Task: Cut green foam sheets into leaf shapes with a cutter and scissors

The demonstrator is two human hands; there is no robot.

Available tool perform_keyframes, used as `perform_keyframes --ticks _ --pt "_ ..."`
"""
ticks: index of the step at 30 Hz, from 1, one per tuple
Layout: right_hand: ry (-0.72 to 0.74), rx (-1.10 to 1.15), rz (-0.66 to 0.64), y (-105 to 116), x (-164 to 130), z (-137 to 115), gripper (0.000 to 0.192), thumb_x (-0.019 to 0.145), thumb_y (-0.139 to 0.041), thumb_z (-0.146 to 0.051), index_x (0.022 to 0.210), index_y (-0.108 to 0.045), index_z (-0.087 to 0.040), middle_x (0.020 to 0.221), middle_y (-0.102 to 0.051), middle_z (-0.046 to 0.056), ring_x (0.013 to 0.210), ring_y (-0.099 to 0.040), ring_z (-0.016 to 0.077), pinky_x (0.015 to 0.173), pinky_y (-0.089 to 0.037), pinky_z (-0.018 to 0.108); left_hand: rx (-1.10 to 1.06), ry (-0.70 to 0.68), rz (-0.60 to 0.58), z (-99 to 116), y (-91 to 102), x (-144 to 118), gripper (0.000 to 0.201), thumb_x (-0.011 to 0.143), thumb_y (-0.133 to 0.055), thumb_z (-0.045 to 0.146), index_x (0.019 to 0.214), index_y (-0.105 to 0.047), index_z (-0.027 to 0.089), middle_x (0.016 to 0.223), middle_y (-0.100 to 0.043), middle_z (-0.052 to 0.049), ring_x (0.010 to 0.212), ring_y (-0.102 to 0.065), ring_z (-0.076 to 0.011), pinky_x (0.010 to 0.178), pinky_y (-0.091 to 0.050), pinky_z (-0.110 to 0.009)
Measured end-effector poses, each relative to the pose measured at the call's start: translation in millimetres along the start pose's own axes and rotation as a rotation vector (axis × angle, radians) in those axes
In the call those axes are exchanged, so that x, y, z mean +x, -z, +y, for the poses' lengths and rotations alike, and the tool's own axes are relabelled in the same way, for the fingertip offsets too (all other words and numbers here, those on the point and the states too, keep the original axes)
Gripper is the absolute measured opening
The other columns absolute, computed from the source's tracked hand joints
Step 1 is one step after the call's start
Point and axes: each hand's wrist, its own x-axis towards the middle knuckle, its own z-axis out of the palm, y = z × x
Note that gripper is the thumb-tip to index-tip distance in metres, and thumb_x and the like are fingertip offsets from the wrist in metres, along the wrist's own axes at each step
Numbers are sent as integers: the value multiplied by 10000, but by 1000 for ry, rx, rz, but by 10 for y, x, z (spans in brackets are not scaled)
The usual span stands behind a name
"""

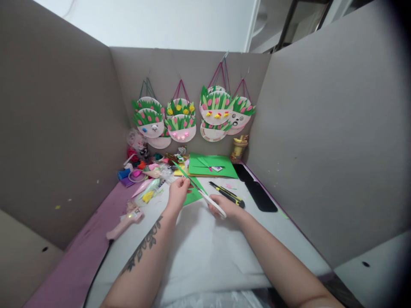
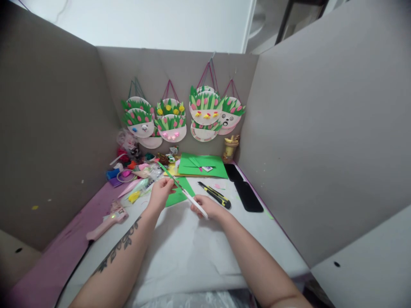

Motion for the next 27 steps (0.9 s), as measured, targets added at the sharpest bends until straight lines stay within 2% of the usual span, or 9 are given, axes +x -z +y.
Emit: perform_keyframes --ticks 10,18,27 --pt "-4 34 35 -50 8 -23 124 635 -584 -224 699 -485 -187 511 -489 -64 401 -422 75 383 -306 194 -27 34 -6 -14 12 20 315 621 -678 445 627 -554 155 610 -580 1 651 -626 -160 503 -473 -208" --pt "-27 20 40 -62 -28 -103 130 604 -586 -208 682 -486 -182 521 -513 -59 398 -421 69 377 -296 191 -48 34 60 37 71 41 389 588 -710 505 648 -568 148 626 -594 -12 663 -628 -164 523 -468 -214" --pt "-30 49 30 -50 17 -33 220 623 -653 -279 730 -487 -184 547 -506 -62 435 -452 73 419 -339 191 -30 34 1 -40 -5 6 312 613 -686 444 612 -556 160 580 -579 7 627 -615 -151 512 -454 -210"
